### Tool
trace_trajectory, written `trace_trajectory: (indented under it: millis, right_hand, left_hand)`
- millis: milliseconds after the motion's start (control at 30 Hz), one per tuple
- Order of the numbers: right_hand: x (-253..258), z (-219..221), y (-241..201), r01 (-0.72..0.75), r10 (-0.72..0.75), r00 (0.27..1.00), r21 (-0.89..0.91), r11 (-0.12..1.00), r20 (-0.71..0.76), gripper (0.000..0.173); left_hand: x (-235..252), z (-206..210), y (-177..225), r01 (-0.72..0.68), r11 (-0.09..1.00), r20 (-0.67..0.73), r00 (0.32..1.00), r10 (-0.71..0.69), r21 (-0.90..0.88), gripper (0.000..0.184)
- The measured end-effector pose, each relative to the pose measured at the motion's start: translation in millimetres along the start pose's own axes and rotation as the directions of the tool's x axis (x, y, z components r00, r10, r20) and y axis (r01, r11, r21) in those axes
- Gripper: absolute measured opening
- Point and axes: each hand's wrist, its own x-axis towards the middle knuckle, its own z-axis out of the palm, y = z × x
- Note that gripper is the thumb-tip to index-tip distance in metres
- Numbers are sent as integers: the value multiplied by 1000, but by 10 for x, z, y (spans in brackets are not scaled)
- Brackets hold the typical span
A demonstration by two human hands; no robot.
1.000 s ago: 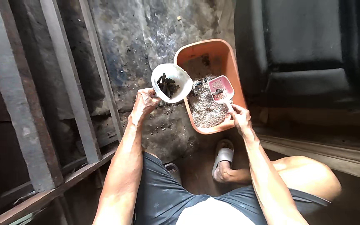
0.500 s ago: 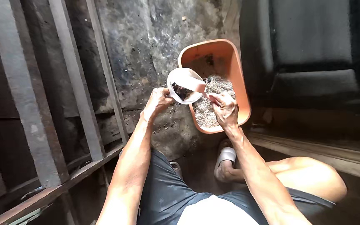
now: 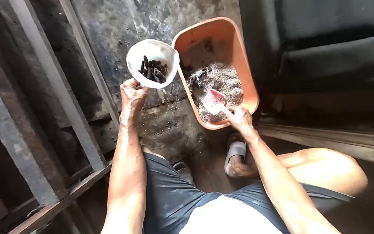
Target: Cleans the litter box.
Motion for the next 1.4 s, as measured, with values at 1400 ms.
trace_trajectory:
  millis: [1400]
  right_hand:
    - [148,947,-95,-187,156,978,259,948,138,30]
  left_hand:
    - [-232,-194,23,-80,997,-107,991,80,9,18]
